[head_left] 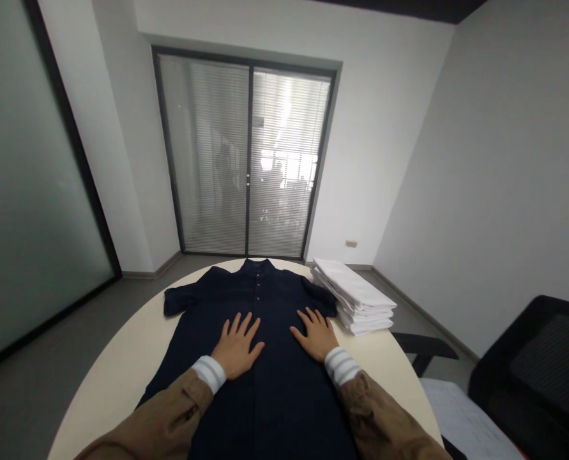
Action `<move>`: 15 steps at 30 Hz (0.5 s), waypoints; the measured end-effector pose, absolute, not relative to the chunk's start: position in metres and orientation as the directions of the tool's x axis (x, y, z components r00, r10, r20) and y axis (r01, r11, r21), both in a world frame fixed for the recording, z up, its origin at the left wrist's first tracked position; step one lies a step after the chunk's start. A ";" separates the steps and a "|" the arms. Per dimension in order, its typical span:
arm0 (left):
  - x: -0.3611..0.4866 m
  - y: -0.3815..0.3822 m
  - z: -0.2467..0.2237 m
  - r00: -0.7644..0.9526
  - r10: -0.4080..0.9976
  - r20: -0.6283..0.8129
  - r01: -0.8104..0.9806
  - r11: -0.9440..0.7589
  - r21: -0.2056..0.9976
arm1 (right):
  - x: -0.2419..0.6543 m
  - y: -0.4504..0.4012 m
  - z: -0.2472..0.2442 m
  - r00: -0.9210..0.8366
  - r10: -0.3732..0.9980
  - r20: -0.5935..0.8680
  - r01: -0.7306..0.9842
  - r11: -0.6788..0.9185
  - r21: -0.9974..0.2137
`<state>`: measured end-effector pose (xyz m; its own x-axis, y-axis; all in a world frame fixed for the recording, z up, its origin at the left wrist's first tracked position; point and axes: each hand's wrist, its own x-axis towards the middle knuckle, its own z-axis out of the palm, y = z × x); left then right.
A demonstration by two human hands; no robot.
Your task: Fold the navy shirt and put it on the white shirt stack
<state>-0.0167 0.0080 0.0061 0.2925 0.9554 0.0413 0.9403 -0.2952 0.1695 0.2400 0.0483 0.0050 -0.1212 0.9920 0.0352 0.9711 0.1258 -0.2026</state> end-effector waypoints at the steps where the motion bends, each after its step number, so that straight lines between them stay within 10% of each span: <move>1: -0.015 0.010 0.011 0.290 0.957 -0.001 0.943 -0.286 0.171 | 0.241 0.048 0.007 -0.105 0.992 0.075 0.971 0.119 -0.208; 5: 0.003 0.023 0.036 0.230 0.964 -0.131 0.966 -0.209 0.150 | 0.244 0.046 0.014 0.037 0.977 0.211 0.980 0.006 -0.197; 10: 0.033 0.037 0.030 0.239 0.957 0.167 0.951 -0.265 0.159 | 0.246 0.045 0.015 0.190 0.950 0.248 0.975 -0.153 -0.160; 15: 0.033 0.042 0.004 0.313 0.938 0.149 0.904 -0.343 0.255 | 0.251 0.054 0.006 0.100 0.952 0.290 0.980 -0.043 -0.195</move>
